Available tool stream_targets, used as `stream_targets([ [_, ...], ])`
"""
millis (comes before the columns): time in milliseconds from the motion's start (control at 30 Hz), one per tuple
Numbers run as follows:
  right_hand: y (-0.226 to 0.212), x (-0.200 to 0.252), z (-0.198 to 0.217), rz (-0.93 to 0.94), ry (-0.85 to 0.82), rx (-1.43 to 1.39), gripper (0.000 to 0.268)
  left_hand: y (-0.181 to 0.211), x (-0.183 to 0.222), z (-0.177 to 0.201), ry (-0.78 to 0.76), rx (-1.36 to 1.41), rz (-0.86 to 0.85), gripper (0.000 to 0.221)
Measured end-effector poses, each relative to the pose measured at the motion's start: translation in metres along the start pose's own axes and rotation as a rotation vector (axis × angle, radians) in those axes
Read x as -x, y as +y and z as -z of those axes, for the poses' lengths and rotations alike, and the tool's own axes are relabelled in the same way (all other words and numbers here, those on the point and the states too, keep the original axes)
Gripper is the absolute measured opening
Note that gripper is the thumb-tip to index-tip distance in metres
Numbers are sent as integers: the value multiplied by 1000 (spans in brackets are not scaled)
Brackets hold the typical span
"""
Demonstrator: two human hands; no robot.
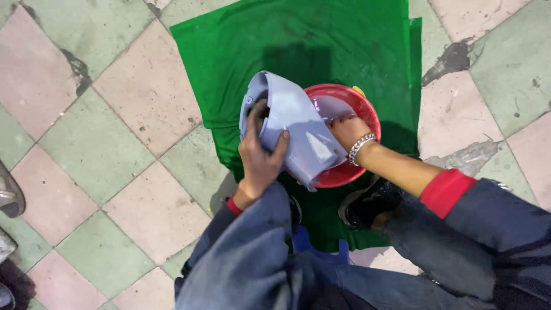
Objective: Wet sanding a plastic motorcycle component using sandpaper and a bucket of water to smooth the surface.
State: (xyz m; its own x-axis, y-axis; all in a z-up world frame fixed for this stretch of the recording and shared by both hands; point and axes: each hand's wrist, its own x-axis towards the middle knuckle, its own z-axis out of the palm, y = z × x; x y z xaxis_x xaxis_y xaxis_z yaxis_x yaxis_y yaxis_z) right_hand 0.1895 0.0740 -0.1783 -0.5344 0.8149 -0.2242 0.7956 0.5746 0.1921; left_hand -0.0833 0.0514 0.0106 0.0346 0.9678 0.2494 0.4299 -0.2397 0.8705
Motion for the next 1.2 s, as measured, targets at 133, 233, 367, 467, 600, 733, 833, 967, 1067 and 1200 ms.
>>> stream_targets([
  [133,-6,-7,-74,-193,-205,-365,25,3,0,-7,102,45,30,62],
  [233,6,-2,-45,-275,-355,-502,28,23,-6,13,-71,56,53,85],
  [367,15,22,127,-488,-186,-650,35,41,-15,36,-409,98,125,132],
  [467,16,51,205,-634,57,-817,40,49,-17,39,-331,-124,-92,127],
  [600,-8,67,254,-688,243,-1048,19,31,-13,23,-266,-464,-298,109],
  [733,-47,71,234,-759,392,-1174,26,24,-8,9,-118,-515,-383,80],
  [833,-62,61,233,-794,436,-1196,23,6,-14,-8,82,-422,-404,56],
  [967,-67,57,248,-840,423,-1102,19,-8,-8,-13,232,-334,-398,49],
  [1067,-66,62,259,-827,325,-1054,15,-11,-2,-16,192,-370,-325,52],
  [1200,-68,57,259,-687,375,-976,13,-5,3,-25,219,-445,-375,48],
])
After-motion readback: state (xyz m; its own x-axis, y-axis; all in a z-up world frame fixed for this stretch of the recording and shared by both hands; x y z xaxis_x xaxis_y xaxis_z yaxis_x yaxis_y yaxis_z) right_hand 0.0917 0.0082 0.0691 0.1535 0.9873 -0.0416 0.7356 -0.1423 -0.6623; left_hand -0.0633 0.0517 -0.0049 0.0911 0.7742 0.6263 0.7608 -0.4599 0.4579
